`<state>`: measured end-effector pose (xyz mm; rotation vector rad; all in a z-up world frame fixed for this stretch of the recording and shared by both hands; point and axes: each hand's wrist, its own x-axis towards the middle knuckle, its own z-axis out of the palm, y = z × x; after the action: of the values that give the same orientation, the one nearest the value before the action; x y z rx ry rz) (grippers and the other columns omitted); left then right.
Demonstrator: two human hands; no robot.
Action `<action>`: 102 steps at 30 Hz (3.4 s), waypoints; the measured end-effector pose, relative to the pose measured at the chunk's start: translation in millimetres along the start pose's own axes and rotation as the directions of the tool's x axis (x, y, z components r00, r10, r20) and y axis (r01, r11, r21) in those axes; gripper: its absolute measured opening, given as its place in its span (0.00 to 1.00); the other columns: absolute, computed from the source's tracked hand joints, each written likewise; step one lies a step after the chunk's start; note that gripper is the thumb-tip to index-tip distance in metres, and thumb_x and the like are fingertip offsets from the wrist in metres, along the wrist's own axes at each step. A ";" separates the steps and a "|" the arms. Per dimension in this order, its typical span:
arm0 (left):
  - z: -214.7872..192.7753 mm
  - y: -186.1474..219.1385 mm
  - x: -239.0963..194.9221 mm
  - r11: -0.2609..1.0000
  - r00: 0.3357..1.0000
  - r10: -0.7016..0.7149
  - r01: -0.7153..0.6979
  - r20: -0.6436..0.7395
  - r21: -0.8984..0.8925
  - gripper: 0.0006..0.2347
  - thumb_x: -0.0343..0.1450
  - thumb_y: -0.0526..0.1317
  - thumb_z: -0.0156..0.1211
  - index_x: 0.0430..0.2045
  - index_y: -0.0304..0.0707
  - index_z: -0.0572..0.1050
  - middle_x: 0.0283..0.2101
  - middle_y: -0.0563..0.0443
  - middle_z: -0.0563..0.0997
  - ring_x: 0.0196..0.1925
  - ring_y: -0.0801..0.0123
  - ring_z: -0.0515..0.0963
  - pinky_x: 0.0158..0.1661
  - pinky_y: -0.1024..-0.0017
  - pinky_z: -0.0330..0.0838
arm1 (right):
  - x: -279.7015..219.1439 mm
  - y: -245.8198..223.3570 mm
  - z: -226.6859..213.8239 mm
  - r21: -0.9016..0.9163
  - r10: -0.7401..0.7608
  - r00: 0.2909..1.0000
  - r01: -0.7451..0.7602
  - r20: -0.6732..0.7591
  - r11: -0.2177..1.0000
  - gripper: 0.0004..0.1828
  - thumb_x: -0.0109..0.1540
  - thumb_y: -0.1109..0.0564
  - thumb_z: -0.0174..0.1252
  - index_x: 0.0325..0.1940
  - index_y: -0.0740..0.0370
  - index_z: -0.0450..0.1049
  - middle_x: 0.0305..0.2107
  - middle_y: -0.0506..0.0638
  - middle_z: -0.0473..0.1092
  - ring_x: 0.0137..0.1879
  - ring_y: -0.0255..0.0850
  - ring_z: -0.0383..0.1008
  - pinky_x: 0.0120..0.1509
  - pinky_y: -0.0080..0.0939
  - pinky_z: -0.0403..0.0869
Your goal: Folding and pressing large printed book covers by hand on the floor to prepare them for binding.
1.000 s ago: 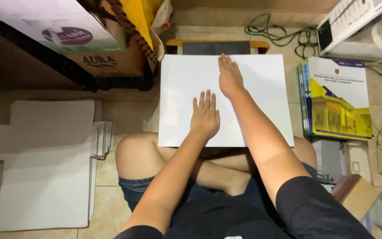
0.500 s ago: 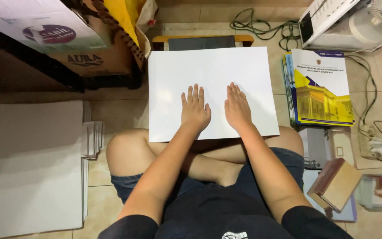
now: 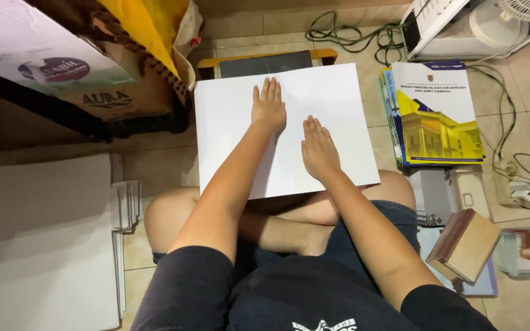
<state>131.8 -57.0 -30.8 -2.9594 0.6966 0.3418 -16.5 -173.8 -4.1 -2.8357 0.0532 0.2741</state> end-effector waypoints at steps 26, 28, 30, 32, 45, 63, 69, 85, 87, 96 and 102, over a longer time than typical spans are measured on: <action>1.9 15.6 -20.3 0.992 1.000 -0.006 0.006 0.001 -0.127 0.26 0.80 0.46 0.23 0.74 0.30 0.43 0.79 0.39 0.40 0.80 0.51 0.37 0.75 0.50 0.34 | 0.6 -1.3 -5.0 -0.010 0.018 1.000 -0.018 0.007 1.000 0.29 0.73 0.55 0.31 0.79 0.67 0.48 0.77 0.61 0.43 0.82 0.47 0.40 0.84 0.47 0.39; 6.2 22.4 -56.5 0.991 1.000 0.025 -0.023 0.014 -0.132 0.27 0.80 0.47 0.24 0.74 0.30 0.43 0.79 0.38 0.40 0.80 0.50 0.37 0.75 0.51 0.33 | 1.4 -0.1 -2.9 -0.006 0.012 1.000 -0.012 0.008 1.000 0.29 0.73 0.55 0.31 0.79 0.67 0.47 0.77 0.61 0.43 0.82 0.48 0.40 0.84 0.47 0.39; 12.1 28.3 -98.4 0.978 0.995 0.097 -0.090 0.030 -0.189 0.27 0.79 0.46 0.25 0.74 0.30 0.45 0.78 0.37 0.42 0.80 0.49 0.39 0.74 0.50 0.34 | 1.9 -0.6 -0.8 0.022 -0.018 1.000 0.018 -0.022 1.000 0.29 0.72 0.56 0.33 0.78 0.68 0.47 0.76 0.63 0.43 0.82 0.50 0.40 0.84 0.49 0.40; 9.7 33.1 -124.9 0.974 0.990 0.123 -0.107 0.067 -0.200 0.27 0.78 0.46 0.23 0.74 0.30 0.44 0.79 0.37 0.41 0.80 0.49 0.38 0.74 0.50 0.33 | -1.2 -0.5 -2.9 0.006 -0.024 1.000 0.024 -0.012 1.000 0.29 0.73 0.56 0.33 0.78 0.68 0.47 0.76 0.63 0.43 0.82 0.50 0.40 0.84 0.49 0.40; 7.0 6.9 17.9 0.990 0.999 -0.031 0.028 -0.021 -0.135 0.26 0.80 0.45 0.20 0.74 0.31 0.41 0.79 0.39 0.40 0.81 0.52 0.37 0.74 0.49 0.33 | -1.5 -1.6 -6.2 0.005 -0.007 1.000 0.007 -0.004 1.000 0.29 0.73 0.55 0.31 0.78 0.68 0.48 0.77 0.61 0.43 0.82 0.48 0.40 0.83 0.48 0.38; 20.9 24.9 -152.2 0.953 0.996 0.075 -0.058 0.045 -0.296 0.27 0.77 0.45 0.23 0.74 0.30 0.44 0.78 0.37 0.42 0.80 0.53 0.40 0.74 0.51 0.32 | -2.0 1.0 -1.5 0.016 -0.031 0.997 0.032 -0.076 0.999 0.31 0.72 0.52 0.41 0.77 0.68 0.52 0.75 0.62 0.47 0.81 0.49 0.43 0.83 0.48 0.42; 17.6 26.1 -151.7 0.926 0.997 -0.063 0.072 0.037 -0.369 0.26 0.78 0.41 0.24 0.73 0.27 0.43 0.78 0.34 0.41 0.80 0.51 0.38 0.73 0.49 0.30 | -24.1 1.2 30.1 -0.056 -0.308 0.949 0.305 -0.060 0.951 0.31 0.68 0.55 0.50 0.74 0.69 0.58 0.71 0.67 0.56 0.78 0.59 0.51 0.80 0.58 0.50; 17.7 24.7 -152.3 0.925 0.997 -0.063 0.071 0.032 -0.374 0.26 0.78 0.41 0.26 0.73 0.28 0.45 0.78 0.35 0.43 0.80 0.51 0.39 0.73 0.49 0.32 | -8.9 -1.8 32.0 0.006 -0.274 0.961 0.274 0.034 0.962 0.29 0.71 0.57 0.39 0.78 0.64 0.53 0.75 0.61 0.49 0.81 0.52 0.45 0.82 0.53 0.45; 18.6 27.7 -152.1 0.923 0.997 -0.082 0.081 0.015 -0.376 0.26 0.78 0.42 0.27 0.73 0.29 0.46 0.78 0.36 0.44 0.80 0.51 0.41 0.73 0.49 0.32 | -23.5 22.7 46.3 0.198 -0.321 0.947 0.310 0.023 0.930 0.30 0.68 0.58 0.48 0.77 0.61 0.57 0.74 0.59 0.51 0.80 0.51 0.47 0.82 0.53 0.45; 15.0 29.3 -155.0 0.929 0.995 -0.098 0.096 0.014 -0.357 0.26 0.78 0.41 0.27 0.73 0.29 0.47 0.78 0.36 0.44 0.80 0.53 0.41 0.73 0.50 0.32 | -26.7 336.0 79.5 0.214 0.428 0.705 -0.376 -0.566 0.902 0.16 0.64 0.59 0.60 0.56 0.58 0.76 0.52 0.55 0.70 0.59 0.54 0.72 0.62 0.52 0.72; 20.3 29.7 -152.7 0.927 0.994 -0.107 0.102 0.006 -0.360 0.26 0.78 0.42 0.27 0.73 0.30 0.46 0.78 0.37 0.44 0.80 0.53 0.41 0.74 0.50 0.31 | -18.9 378.8 111.8 0.065 0.477 0.750 -0.507 -0.459 0.860 0.28 0.60 0.38 0.68 0.58 0.54 0.73 0.51 0.53 0.66 0.57 0.56 0.72 0.54 0.62 0.76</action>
<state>-18.7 -15.0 -15.5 -3.3308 0.5220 0.4902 -79.6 -503.7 -212.7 -2.8274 0.9226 -0.3153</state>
